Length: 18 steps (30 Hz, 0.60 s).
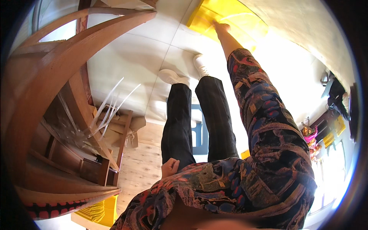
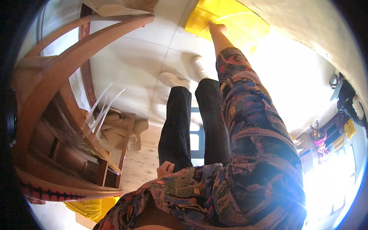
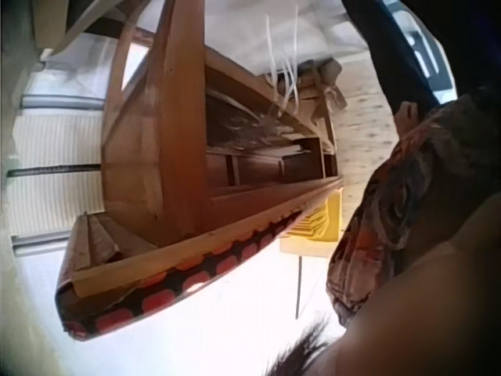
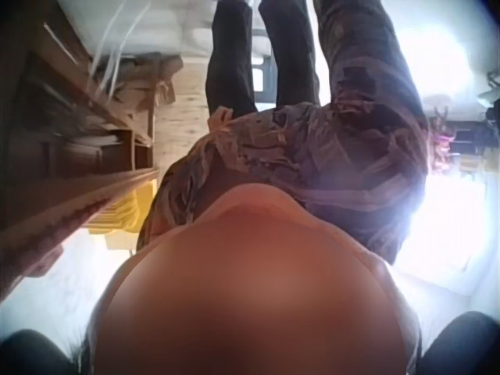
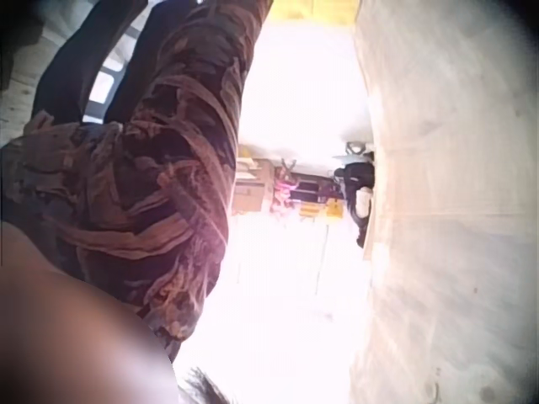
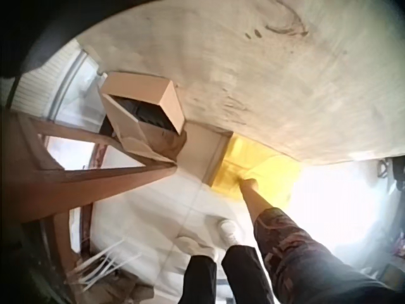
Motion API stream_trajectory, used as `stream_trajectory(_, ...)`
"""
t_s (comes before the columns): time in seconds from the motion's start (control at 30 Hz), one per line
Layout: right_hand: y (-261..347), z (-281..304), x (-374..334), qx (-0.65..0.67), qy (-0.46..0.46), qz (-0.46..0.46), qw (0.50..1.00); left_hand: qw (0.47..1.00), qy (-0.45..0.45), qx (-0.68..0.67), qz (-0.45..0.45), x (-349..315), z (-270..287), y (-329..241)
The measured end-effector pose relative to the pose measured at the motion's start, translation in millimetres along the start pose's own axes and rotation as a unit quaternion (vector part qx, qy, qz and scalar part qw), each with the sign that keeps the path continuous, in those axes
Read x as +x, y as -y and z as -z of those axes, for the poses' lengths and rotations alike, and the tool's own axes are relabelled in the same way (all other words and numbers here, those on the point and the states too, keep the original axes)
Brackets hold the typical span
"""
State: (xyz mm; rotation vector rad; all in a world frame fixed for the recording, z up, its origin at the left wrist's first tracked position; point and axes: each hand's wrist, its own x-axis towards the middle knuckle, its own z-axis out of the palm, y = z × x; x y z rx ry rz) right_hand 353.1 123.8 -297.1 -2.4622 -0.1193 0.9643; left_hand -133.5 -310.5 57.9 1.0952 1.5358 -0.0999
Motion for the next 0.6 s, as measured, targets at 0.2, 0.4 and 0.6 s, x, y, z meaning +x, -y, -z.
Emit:
stream_trajectory(0.2,23,11,-1,0.022,0.05,-0.012,0.998,0.999,-0.018,0.005,-0.039,19,0,-8)
stream_trajectory(0.4,27,31,-8,0.295,0.118,-0.069,0.946,0.995,-0.073,0.042,-0.054,46,-5,-26)
stream_trajectory(0.6,-38,80,-26,0.551,0.231,-0.075,0.799,0.993,-0.082,0.018,-0.083,89,-7,-26)
